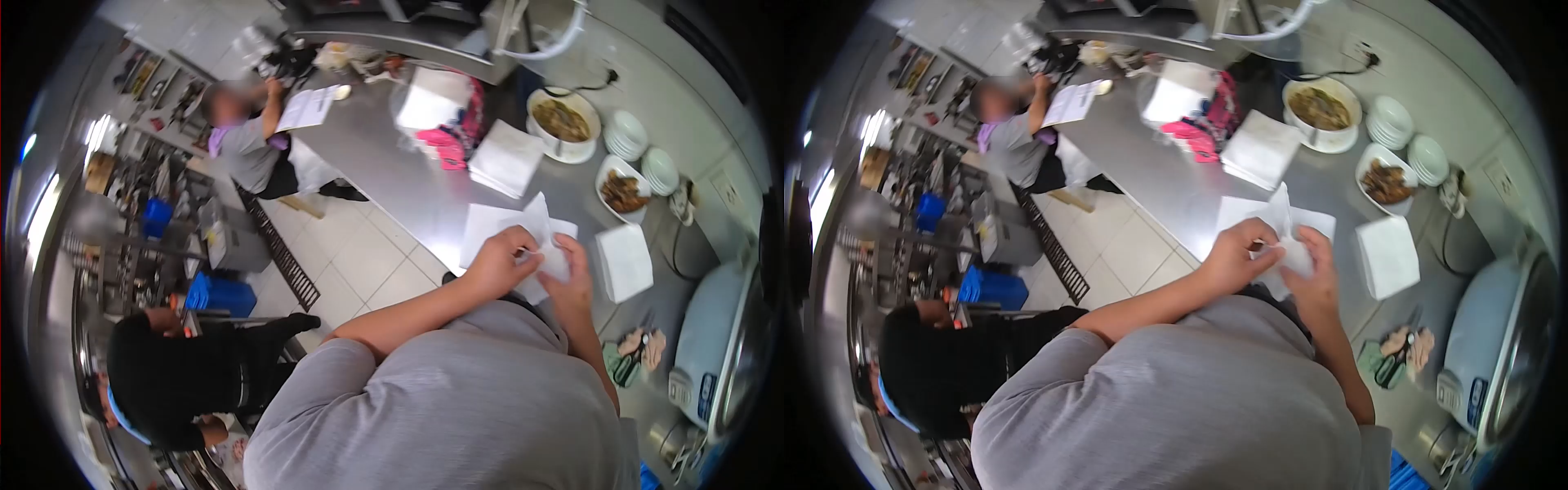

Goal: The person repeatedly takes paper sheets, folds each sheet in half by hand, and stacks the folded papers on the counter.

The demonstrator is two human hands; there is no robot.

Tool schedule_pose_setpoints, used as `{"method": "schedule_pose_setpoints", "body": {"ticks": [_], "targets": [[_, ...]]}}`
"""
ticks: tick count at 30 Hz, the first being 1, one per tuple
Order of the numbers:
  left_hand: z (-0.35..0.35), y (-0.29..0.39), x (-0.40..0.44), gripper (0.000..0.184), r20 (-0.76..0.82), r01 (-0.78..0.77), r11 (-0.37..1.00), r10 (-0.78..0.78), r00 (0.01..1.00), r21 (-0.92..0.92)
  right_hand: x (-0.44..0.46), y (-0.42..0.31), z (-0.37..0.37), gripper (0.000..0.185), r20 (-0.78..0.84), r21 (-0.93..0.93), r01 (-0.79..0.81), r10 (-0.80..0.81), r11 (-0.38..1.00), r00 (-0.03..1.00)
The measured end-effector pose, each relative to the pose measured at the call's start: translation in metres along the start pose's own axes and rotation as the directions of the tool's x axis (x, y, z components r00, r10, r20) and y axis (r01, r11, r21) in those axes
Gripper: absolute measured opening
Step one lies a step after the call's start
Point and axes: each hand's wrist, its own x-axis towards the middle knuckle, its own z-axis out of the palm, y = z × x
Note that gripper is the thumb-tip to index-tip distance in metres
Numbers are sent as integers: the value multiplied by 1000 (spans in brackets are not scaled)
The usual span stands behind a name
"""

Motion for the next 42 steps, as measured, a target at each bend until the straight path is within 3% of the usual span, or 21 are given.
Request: {"method": "schedule_pose_setpoints", "body": {"ticks": [1, 3, 4, 6, 9, 12, 15, 16, 18, 21, 22, 25, 26, 29, 32, 33, 35, 36, 39, 42], "targets": [[-5, -1, -1, 24, 44, 101, 994, -100, 994, -29, 2, 1, -2, 49, -3, 22, -3, 3, 1000, 1000], [-14, 1, -9, 34, -42, -48, 952, 63, 997, 303, 8, 0, -9, 45, -25, 51, -12, 14, 999, 1000], [-18, 4, -9, 39, -55, -111, 881, 153, 987, 460, 13, -11, -12, 42, 64, -92, 38, -32, 995, 997], [-22, 27, -6, 48, -95, -210, 866, 281, 955, 454, 19, -39, -26, 37, 243, -358, 160, -74, 920, 967], [-21, 59, -1, 47, -39, -385, 808, 447, 894, 446, 28, -65, -25, 34, 402, -439, 499, -333, 747, 853], [-24, 50, 6, 35, 88, -465, 760, 481, 872, 454, 27, -81, -23, 37, 286, -376, 547, -468, 748, 836], [-29, 49, 10, 21, 112, -496, 777, 495, 862, 386, 30, -89, -18, 40, 66, -251, 295, -288, 922, 955], [-32, 51, 9, 16, 102, -503, 792, 501, 859, 348, 34, -84, -21, 40, 137, -229, 270, -243, 935, 960], [-39, 51, 5, 15, 19, -394, 885, 402, 915, 247, 45, -60, -33, 40, 281, -188, 210, -152, 959, 948], [-55, 53, -3, 14, -64, -213, 969, 222, 973, 126, 40, -8, -39, 35, 358, -197, -71, 139, 978, 923], [-61, 52, -5, 14, -87, -147, 985, 155, 984, 90, 38, 4, -41, 30, 356, -255, -126, 215, 959, 910], [-73, 29, -6, 16, -152, 53, 999, -53, 987, -2, 33, 21, -53, 30, 304, -138, -471, 490, 871, 817], [-78, 23, -6, 23, -119, 221, 967, -236, 964, -125, 33, 32, -60, 31, 296, -45, -486, 477, 873, 828], [-71, -31, -6, 30, -196, 429, 879, -467, 862, -207, 27, 64, -65, 32, 265, 164, -483, 433, 860, 861], [-63, -95, -5, 34, -125, 403, 893, -431, 894, -200, 22, 93, -57, 32, 200, 166, -419, 386, 893, 901], [-53, -118, -5, 33, -100, 410, 888, -436, 894, -209, 22, 98, -56, 29, 191, 107, -524, 500, 845, 845], [-45, -138, -1, 30, -64, 460, 863, -481, 874, -208, 22, 161, -57, 25, 130, 67, -493, 482, 868, 866], [-40, -158, 1, 29, -68, 467, 861, -488, 870, -200, 25, 168, -57, 28, 88, -56, -496, 499, 866, 862], [-35, -206, 9, 27, -111, 492, 858, -509, 854, -150, 36, 168, -47, 30, -53, 25, -580, 581, 814, 812], [-35, -208, 17, 25, -149, 497, 864, -504, 851, -87, 42, 157, -39, 31, -214, -183, -542, 505, 820, 836]]}}
